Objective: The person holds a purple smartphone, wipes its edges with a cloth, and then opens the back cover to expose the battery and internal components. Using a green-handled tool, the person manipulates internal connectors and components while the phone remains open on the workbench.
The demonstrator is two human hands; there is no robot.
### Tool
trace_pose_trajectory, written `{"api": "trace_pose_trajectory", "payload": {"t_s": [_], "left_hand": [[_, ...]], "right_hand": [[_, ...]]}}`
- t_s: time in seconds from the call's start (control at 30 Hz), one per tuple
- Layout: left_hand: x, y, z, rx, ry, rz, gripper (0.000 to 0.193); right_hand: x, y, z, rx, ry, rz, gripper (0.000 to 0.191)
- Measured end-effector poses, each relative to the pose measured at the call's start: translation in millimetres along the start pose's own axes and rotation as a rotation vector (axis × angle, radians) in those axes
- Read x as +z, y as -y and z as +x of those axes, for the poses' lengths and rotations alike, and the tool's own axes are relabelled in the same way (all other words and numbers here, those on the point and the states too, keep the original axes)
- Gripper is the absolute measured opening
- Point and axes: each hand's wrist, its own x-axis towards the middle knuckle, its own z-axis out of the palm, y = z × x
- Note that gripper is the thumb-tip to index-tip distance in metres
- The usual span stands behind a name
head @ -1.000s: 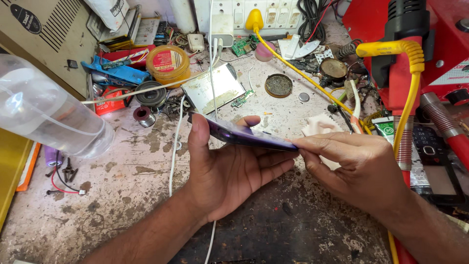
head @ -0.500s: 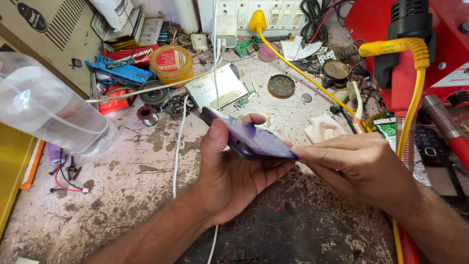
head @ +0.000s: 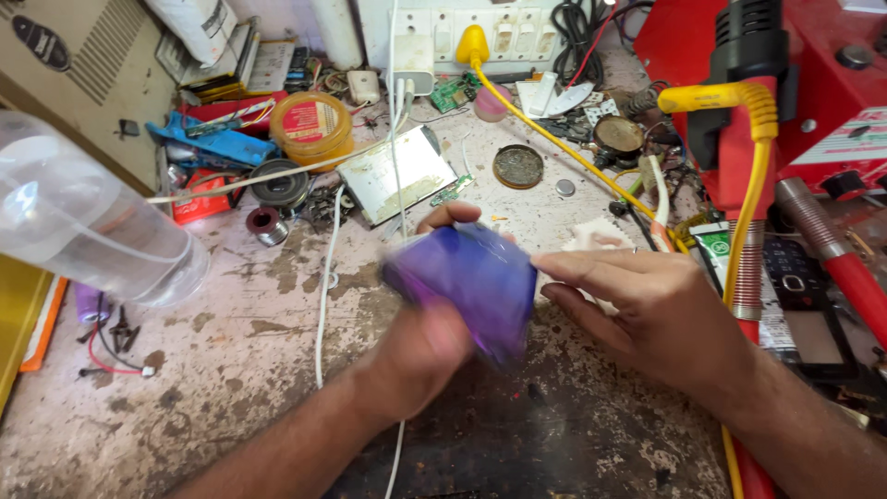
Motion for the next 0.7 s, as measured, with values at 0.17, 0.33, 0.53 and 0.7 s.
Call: {"api": "trace_pose_trajectory", "payload": {"t_s": [0.17,0.33,0.53,0.7], "left_hand": [[-8.0,-4.7,-2.5,0.246,0.165,0.371,0.106],[-17.9,9.5,-2.7,-0.022,0.060,-0.286,0.103],[-24.8,9.4,-2.8,0.009,0.031,-0.163,0.102],[-25.8,12.4,-1.9,0.026,0.011,-0.156,0.103]], "right_hand": [[-15.5,-14.2,-3.1,0.394,-0.073,-0.201,0.029],[-26.7,-25.9,-2.2,0.460,-0.109,-0.209,0.027],[-15.2,-17.4,3.9,0.488,0.004,-0.129,0.029],[-12.7,-14.6,0.7,0.622,0.238,-0.285,0.048]]}}
